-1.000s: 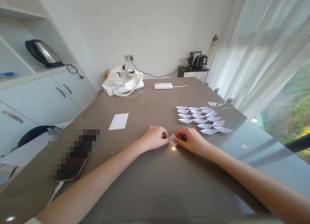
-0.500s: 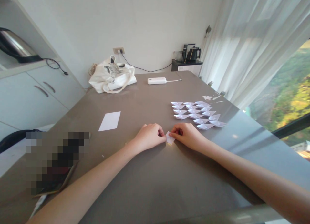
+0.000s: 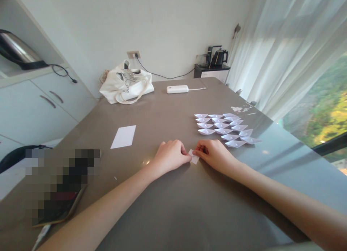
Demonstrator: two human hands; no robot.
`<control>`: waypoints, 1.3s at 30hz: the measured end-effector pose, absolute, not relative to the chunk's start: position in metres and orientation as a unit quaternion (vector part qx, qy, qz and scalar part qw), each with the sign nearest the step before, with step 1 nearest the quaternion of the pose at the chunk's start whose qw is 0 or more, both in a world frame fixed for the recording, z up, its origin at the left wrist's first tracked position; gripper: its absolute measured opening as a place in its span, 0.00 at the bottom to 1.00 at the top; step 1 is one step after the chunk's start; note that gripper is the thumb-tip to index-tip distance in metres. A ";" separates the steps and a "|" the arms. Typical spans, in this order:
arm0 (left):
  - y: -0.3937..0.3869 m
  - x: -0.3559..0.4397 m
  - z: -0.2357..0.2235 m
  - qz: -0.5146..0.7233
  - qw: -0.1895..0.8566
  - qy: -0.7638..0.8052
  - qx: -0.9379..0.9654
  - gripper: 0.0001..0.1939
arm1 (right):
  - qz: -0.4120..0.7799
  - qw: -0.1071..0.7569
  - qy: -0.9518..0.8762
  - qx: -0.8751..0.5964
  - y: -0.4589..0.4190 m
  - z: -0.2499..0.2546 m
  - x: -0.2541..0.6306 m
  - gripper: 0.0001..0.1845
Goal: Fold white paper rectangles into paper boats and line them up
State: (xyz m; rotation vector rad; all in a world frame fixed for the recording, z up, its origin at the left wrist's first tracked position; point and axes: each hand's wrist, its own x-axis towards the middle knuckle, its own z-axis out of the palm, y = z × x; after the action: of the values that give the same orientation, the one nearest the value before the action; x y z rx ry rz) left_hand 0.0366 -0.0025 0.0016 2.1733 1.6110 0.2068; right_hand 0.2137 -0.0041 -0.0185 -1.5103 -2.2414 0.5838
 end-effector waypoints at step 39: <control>-0.004 0.031 0.002 0.096 0.220 0.531 0.813 0.11 | 0.292 0.222 -0.774 -0.516 0.001 -0.018 0.227 0.06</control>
State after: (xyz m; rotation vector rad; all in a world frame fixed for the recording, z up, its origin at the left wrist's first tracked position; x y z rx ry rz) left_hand 0.0309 -0.0041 0.0024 2.2482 1.4679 0.2663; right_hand 0.2266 0.0013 -0.0175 -1.4241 -2.1385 0.8073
